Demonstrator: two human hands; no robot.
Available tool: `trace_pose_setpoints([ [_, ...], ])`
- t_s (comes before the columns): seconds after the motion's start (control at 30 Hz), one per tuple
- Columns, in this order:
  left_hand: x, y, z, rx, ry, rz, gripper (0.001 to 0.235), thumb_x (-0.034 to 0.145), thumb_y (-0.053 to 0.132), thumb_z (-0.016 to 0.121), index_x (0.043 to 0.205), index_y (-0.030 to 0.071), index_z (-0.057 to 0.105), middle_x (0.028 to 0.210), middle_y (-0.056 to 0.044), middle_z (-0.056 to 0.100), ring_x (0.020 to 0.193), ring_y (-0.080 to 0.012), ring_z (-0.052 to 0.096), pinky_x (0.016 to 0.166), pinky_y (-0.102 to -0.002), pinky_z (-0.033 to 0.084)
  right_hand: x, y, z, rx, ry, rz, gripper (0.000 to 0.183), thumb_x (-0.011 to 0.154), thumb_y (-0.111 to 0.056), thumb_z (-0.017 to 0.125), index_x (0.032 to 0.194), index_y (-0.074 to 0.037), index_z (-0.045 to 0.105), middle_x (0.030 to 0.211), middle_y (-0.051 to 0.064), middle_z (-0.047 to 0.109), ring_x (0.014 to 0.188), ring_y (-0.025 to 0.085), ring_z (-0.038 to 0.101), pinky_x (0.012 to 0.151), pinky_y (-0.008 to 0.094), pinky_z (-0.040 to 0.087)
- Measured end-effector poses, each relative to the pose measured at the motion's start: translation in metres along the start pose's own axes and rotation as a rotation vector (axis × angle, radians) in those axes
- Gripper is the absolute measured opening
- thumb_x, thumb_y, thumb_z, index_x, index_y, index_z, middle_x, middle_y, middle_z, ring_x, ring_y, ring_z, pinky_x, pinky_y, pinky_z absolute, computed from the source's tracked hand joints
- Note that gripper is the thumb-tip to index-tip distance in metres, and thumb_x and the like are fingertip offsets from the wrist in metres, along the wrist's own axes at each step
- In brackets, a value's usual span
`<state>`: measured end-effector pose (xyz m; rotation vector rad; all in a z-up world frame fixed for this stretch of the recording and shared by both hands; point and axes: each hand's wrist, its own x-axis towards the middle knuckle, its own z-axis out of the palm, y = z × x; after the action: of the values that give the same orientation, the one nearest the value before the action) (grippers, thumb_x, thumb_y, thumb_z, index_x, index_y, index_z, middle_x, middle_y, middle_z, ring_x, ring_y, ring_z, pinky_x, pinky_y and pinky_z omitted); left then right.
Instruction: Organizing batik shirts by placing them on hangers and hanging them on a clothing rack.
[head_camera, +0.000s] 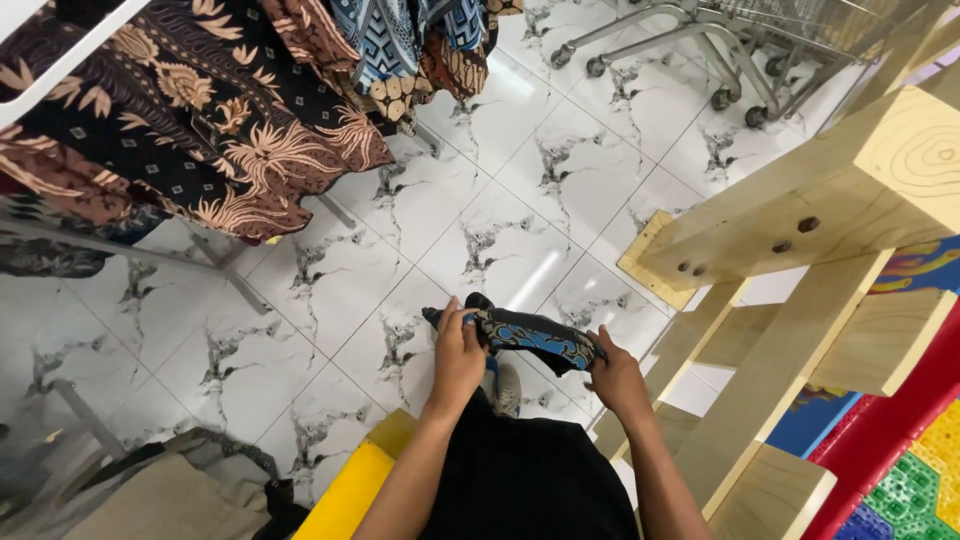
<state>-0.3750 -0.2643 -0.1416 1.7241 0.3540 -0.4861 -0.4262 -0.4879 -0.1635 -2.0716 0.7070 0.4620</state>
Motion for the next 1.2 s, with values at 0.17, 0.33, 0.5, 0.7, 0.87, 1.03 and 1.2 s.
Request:
trace_pose_setpoints([
  [0.17,0.031,-0.049,-0.02,-0.082,0.098,-0.108,0.037,0.109,0.01,0.035,0.139,0.002,0.054,0.169,-0.021,0.012,0.151,-0.051,0.021,0.091,-0.049,0.066,-0.026,-0.017,0.011,-0.008,0.057,-0.217,0.053,0.092,0.008,0.046,0.143,-0.001,0.06,0.146,0.026,0.056,0.13,0.051,0.054,0.108,0.063,0.048],
  [0.33,0.04,-0.07,-0.017,-0.355,0.176,-0.15,0.037,0.11,0.012,0.038,0.139,0.0,0.056,0.168,-0.023,0.02,0.15,-0.05,0.026,0.095,-0.054,0.061,-0.057,-0.06,-0.006,-0.206,0.044,-0.357,0.052,0.091,0.007,0.051,0.142,0.002,0.061,0.139,0.031,0.06,0.127,0.051,0.056,0.103,0.065,0.051],
  [0.5,0.058,-0.127,0.001,-0.555,0.082,0.245,0.02,0.093,-0.014,0.043,0.094,0.005,0.052,0.157,-0.02,0.048,0.149,-0.0431,0.035,0.108,-0.049,0.044,-0.06,-0.068,-0.039,-0.397,-0.039,-0.375,0.057,0.087,0.002,0.057,0.141,-0.013,0.066,0.144,0.015,0.062,0.139,0.038,0.05,0.11,0.055,0.046],
  [0.7,0.039,-0.102,0.012,-0.439,-0.296,0.352,0.094,0.061,-0.028,0.042,0.147,0.008,0.051,0.162,-0.02,0.042,0.147,-0.0464,0.034,0.103,-0.049,0.052,-0.086,-0.097,-0.068,-0.378,-0.092,-0.37,0.055,0.087,0.001,0.056,0.139,-0.015,0.067,0.143,0.011,0.064,0.141,0.034,0.048,0.112,0.061,0.04],
  [0.87,0.069,-0.16,0.038,-0.117,-0.22,0.3,0.067,0.087,-0.021,0.049,0.139,0.016,0.069,0.14,-0.013,0.066,0.136,-0.0347,0.054,0.11,-0.048,0.048,-0.081,-0.095,-0.075,-0.327,-0.12,-0.252,0.062,0.088,0.001,0.052,0.143,-0.025,0.066,0.133,0.016,0.071,0.129,0.045,0.059,0.109,0.059,0.047],
  [1.03,0.075,-0.133,0.001,0.179,0.038,0.195,0.055,0.095,-0.003,0.043,0.141,0.022,0.062,0.132,-0.018,0.069,0.128,-0.0405,0.061,0.107,-0.055,0.051,-0.021,-0.059,-0.069,-0.265,-0.121,-0.244,0.061,0.091,0.001,0.049,0.143,-0.026,0.066,0.129,0.022,0.072,0.127,0.048,0.06,0.107,0.059,0.049],
  [1.2,0.114,-0.065,-0.046,0.535,0.18,0.359,0.051,0.095,0.006,0.047,0.145,0.012,0.058,0.131,-0.023,0.068,0.124,-0.0431,0.063,0.102,-0.058,0.054,0.055,-0.062,-0.073,-0.534,0.031,-0.487,0.054,0.093,-0.007,0.053,0.14,-0.03,0.068,0.126,0.016,0.073,0.124,0.041,0.064,0.113,0.05,0.046],
])
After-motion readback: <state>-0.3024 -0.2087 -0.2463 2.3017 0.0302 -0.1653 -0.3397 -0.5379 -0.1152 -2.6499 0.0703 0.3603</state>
